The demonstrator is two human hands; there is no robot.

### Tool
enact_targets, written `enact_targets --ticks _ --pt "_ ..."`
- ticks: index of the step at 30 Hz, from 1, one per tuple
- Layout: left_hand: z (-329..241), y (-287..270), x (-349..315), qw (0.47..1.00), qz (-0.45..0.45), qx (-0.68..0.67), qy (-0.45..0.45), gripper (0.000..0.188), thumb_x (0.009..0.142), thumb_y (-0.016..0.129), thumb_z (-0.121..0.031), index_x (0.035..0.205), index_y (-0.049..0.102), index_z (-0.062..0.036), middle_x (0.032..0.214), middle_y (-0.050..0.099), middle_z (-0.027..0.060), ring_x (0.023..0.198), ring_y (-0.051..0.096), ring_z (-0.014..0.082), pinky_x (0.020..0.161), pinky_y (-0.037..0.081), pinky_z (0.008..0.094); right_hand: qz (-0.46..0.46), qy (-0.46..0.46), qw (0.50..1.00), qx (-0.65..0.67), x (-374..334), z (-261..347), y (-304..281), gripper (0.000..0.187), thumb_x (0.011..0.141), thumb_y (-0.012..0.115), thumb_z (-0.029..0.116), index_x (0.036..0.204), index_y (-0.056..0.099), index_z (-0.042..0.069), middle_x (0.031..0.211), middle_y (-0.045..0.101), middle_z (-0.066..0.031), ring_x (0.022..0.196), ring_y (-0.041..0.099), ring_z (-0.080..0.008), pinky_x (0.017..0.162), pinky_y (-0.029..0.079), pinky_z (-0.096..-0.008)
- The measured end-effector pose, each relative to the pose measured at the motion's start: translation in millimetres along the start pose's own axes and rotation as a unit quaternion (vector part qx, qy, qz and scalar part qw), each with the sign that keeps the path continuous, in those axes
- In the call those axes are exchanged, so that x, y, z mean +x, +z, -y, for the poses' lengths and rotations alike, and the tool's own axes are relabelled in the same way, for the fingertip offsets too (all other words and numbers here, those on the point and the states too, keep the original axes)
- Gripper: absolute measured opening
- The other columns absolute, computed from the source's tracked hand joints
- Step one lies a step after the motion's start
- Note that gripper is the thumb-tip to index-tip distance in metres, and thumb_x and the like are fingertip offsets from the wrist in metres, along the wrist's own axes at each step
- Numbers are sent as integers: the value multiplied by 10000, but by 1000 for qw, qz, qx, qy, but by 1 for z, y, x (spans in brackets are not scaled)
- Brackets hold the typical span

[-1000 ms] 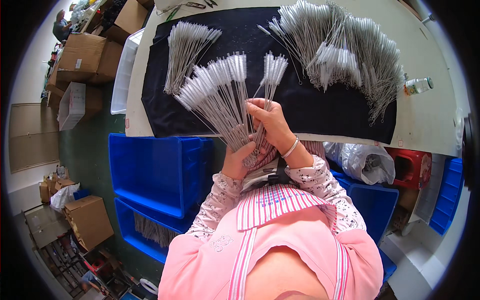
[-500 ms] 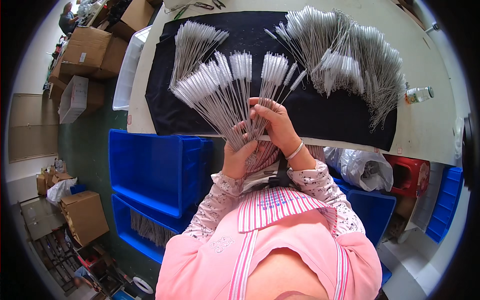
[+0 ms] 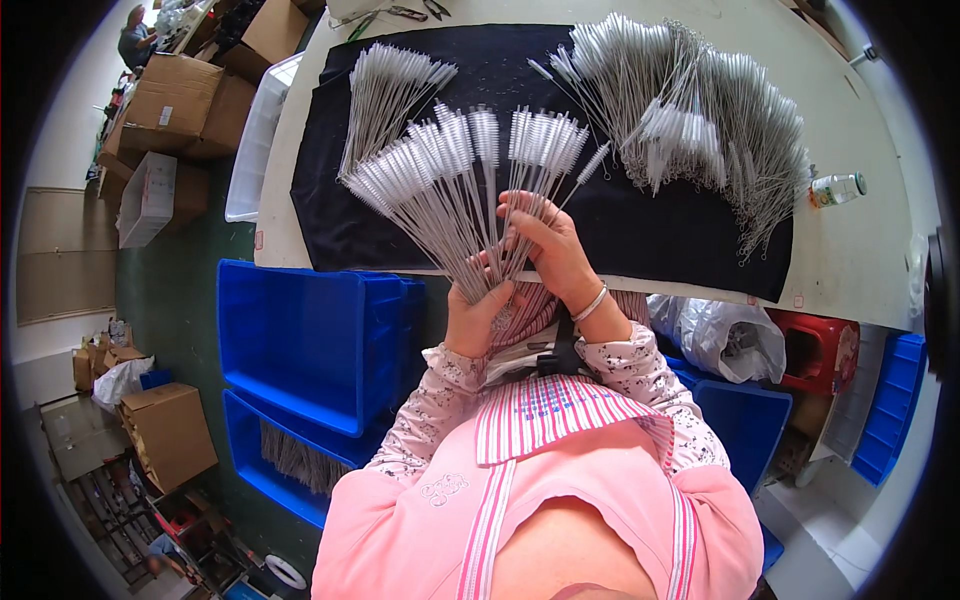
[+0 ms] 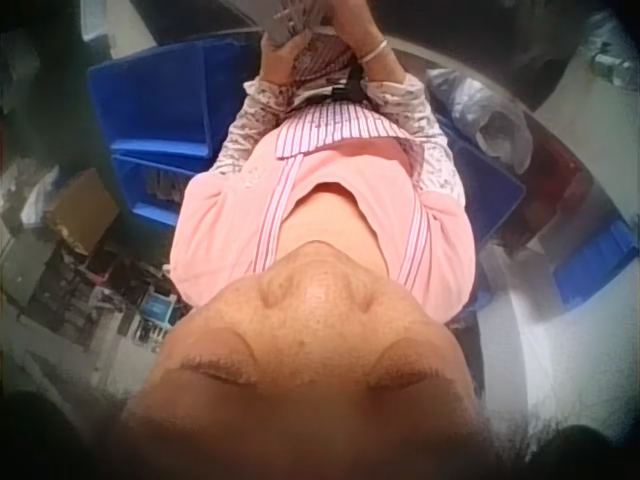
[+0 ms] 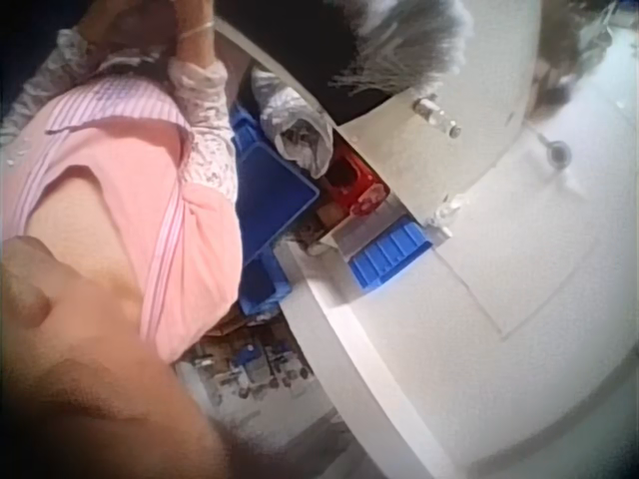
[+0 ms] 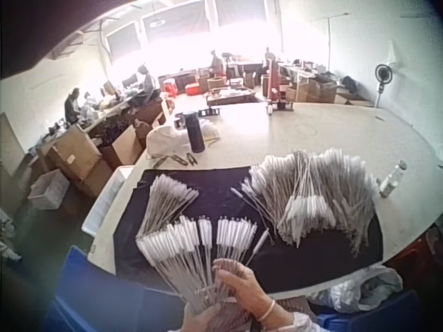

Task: The person sorts bundles of white wire brushes on a table, aligning them by hand and placing them into blue plastic bins. The person repeatedly picks up bundles, adjusts the wires, and stacks them in the bins while other workers move around in the background.

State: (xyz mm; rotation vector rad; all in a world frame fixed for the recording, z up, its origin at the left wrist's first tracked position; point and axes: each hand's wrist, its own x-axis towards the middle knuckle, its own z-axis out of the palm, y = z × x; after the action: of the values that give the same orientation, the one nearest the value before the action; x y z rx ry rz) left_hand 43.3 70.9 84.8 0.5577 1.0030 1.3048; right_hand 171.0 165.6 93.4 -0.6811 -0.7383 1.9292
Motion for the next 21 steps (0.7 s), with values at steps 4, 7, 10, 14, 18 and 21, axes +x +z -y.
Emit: enact_targets --ticks 4,7,10,14,18,21 --pt "2 -3 -2 1000 14 27 -3 458 828 634 -33 1253 471 13 1028 630 97 738 621 164 641 497 271 -26 31 999 10 -3 4 12 312 839 667 91 1127 576 9 934 607 -45 699 597 -113 673 577 -332" --pt "3 -2 -2 999 33 19 5 493 843 616 -15 1292 413 13 1026 626 102 737 622 160 658 502 272 0 84 994 65 -3 2 6 202 845 656 64 1031 607 2 896 604 -39 727 625 -152 664 591 -372" --pt "-2 3 -4 999 36 13 10 539 853 604 -3 1331 356 4 1042 620 107 752 626 161 677 507 272 -19 62 994 83 -2 1 5 155 844 654 61 976 597 4 887 599 -56 737 640 -193 653 594 -383" --pt "-3 3 -3 999 46 10 3 566 863 592 -5 1358 317 -6 1075 612 115 779 632 169 694 508 272 4 60 996 71 -7 8 11 122 842 650 68 926 576 19 949 621 -104 787 662 -255 619 590 -372" --pt "-6 6 -2 999 49 15 -6 570 875 595 -50 1370 317 -6 1066 625 108 783 636 172 697 505 276 -12 69 995 69 -6 7 8 198 832 658 70 988 552 11 994 622 -122 800 667 -265 613 587 -364" --pt "-7 4 -1 998 53 9 -19 595 874 614 -106 1382 319 -13 1053 639 97 770 636 171 670 496 274 -27 63 992 108 -6 8 9 275 820 668 62 1060 544 10 977 626 -116 756 662 -228 613 583 -350"
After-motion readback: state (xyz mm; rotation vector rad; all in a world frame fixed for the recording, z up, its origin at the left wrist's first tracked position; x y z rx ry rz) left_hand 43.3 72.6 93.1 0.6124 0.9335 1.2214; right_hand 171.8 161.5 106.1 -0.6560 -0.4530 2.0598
